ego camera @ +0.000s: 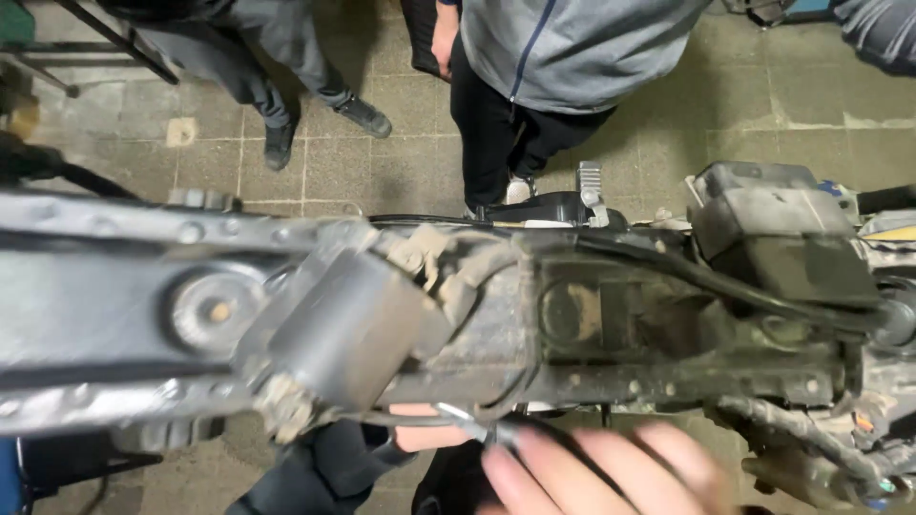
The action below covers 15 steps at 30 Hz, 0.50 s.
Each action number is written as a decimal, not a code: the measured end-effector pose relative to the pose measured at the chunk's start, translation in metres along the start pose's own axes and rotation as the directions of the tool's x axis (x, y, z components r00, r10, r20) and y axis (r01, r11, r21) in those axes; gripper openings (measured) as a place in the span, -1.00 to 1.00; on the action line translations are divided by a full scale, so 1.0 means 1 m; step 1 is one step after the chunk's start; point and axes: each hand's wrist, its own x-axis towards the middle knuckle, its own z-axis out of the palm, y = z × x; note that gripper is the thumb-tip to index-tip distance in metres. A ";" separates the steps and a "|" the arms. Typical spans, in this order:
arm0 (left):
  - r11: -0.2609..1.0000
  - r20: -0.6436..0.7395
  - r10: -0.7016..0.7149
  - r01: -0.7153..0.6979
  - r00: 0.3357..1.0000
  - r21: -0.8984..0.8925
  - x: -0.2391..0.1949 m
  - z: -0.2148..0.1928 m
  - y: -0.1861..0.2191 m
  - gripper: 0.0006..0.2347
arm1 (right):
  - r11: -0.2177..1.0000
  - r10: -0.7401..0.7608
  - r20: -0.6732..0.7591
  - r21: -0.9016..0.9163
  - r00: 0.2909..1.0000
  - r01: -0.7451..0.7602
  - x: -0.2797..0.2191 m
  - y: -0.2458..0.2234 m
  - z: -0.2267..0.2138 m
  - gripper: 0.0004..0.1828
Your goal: The person wipes the motorcycle engine area with a red cloth, then retrieves a ratchet and socket from a tool rack. They return to the motorcycle and use the ratchet to tighten a bolt on the engine casing while another person stands nearby.
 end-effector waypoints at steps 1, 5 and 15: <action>1.000 0.001 0.001 -0.001 1.000 0.000 0.009 -0.003 0.005 -0.75 | 0.997 -0.049 -0.015 -0.056 0.999 0.048 0.061 0.013 -0.011 -0.49; 1.000 0.016 0.012 -0.012 1.000 0.005 0.035 -0.008 0.008 -0.74 | 0.995 0.070 0.034 -0.080 0.997 -0.067 0.092 -0.015 -0.023 -0.49; 0.935 0.161 0.053 -0.106 0.986 0.340 0.036 0.038 -0.039 -0.86 | 0.955 0.055 0.108 -0.296 0.993 -0.020 0.120 -0.022 -0.035 -0.69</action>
